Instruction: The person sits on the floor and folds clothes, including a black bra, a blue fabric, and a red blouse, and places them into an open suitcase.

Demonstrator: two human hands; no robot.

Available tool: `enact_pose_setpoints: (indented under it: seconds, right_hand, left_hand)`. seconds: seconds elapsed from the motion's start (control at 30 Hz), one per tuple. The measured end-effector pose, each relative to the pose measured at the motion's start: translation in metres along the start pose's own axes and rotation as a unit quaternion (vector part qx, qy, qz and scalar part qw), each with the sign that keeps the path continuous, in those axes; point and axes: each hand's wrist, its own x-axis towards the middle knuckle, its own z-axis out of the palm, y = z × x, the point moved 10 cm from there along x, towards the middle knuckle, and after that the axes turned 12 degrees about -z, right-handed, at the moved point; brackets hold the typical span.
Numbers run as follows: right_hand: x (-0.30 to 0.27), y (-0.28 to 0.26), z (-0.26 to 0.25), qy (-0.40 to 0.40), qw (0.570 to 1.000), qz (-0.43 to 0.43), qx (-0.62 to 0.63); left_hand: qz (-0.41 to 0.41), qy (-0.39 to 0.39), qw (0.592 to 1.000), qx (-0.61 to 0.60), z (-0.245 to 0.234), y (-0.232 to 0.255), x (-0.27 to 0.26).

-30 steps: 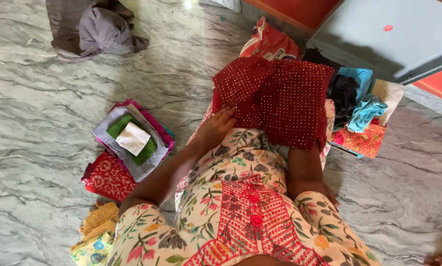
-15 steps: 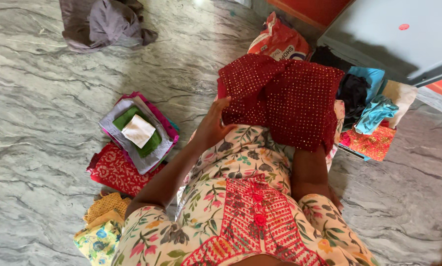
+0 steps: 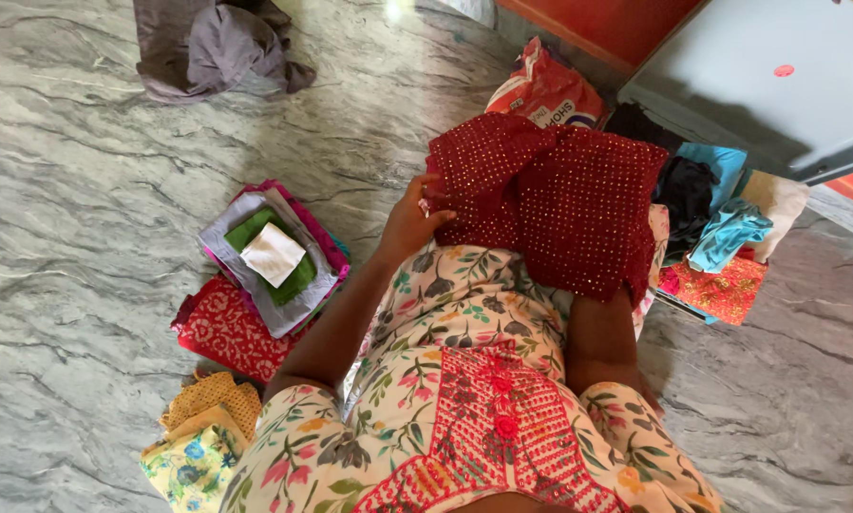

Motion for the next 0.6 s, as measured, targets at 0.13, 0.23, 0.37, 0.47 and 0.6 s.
enact_pose_setpoints:
  seconds: [0.13, 0.23, 0.37, 0.47, 0.6]
  right_hand:
    - [0.0, 0.001, -0.001, -0.001, 1.0, 0.001, -0.005]
    - [0.003, 0.0, 0.0, 0.001, 1.0, -0.003, -0.002]
    - [0.007, -0.001, -0.002, 0.007, 1.0, -0.003, -0.004]
    - [0.006, -0.003, -0.001, 0.008, 1.0, -0.005, -0.002]
    - [-0.003, -0.007, 0.001, 0.005, 1.0, -0.006, 0.001]
  left_hand:
    - [-0.066, -0.088, 0.994, 0.001, 0.001, 0.001, 0.012]
    - [0.049, -0.094, 0.991, 0.083, 0.003, 0.039, 0.008]
    - [0.153, 0.038, 0.948, 0.277, -0.008, 0.094, -0.014]
    - [0.191, 0.072, 0.931, 0.303, -0.015, 0.137, -0.025]
    - [0.303, 0.121, 0.909, 0.259, -0.03, 0.193, -0.035]
